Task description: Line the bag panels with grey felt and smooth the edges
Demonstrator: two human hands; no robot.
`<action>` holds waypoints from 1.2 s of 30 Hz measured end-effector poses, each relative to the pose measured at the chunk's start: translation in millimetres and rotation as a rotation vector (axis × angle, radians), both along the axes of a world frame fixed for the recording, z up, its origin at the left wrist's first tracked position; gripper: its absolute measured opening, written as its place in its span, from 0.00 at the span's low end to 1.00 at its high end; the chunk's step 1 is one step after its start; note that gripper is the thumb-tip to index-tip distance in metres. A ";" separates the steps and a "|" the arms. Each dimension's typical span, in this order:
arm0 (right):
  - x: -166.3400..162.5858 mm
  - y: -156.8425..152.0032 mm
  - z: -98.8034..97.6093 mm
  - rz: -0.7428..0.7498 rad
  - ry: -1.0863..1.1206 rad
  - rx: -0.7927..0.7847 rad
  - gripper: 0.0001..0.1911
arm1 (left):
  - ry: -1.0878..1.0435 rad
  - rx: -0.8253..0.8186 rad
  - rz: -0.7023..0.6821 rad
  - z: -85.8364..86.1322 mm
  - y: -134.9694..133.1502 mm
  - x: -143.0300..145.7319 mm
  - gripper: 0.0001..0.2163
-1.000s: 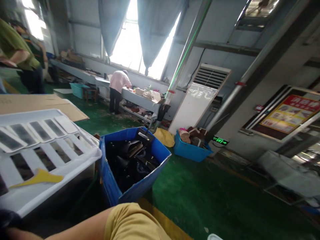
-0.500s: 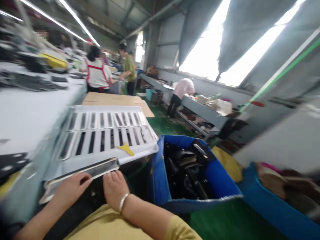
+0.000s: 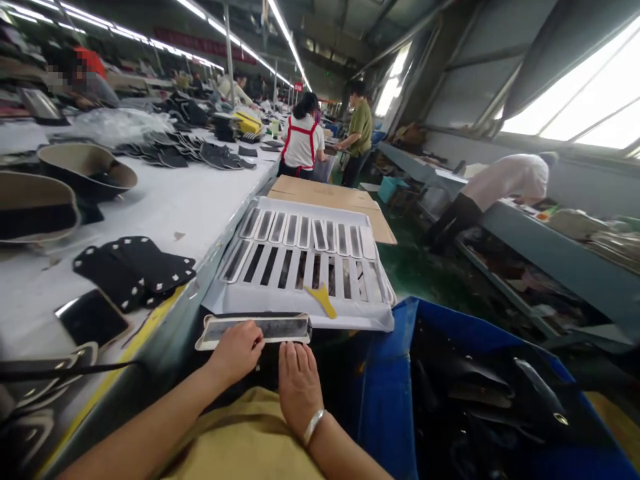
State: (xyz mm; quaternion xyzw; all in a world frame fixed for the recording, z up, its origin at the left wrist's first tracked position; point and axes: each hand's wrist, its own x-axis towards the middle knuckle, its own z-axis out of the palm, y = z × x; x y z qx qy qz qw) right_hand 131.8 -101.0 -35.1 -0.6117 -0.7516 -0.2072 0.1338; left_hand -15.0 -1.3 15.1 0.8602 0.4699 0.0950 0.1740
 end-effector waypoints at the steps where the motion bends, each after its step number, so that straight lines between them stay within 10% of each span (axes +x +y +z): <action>1: -0.8 2.1 -0.5 0.006 0.004 -0.005 0.22 | 0.007 -0.006 0.005 0.7 1.0 1.8 0.07; 7: -3.4 10.0 0.8 0.078 -0.009 -0.060 0.23 | -0.069 -0.067 -0.008 -1.6 6.5 0.1 0.07; 16: 6.0 16.2 2.6 0.181 -0.021 -0.043 0.21 | -0.344 0.085 -0.011 -10.2 9.2 -81.2 0.08; 25: 24.5 18.4 -1.0 0.297 0.038 -0.080 0.19 | -0.466 0.169 -0.106 -33.9 0.2 -75.0 0.04; 36: 27.2 29.7 -1.8 0.334 0.084 -0.079 0.18 | -0.366 0.045 0.009 -16.3 9.0 -61.2 0.08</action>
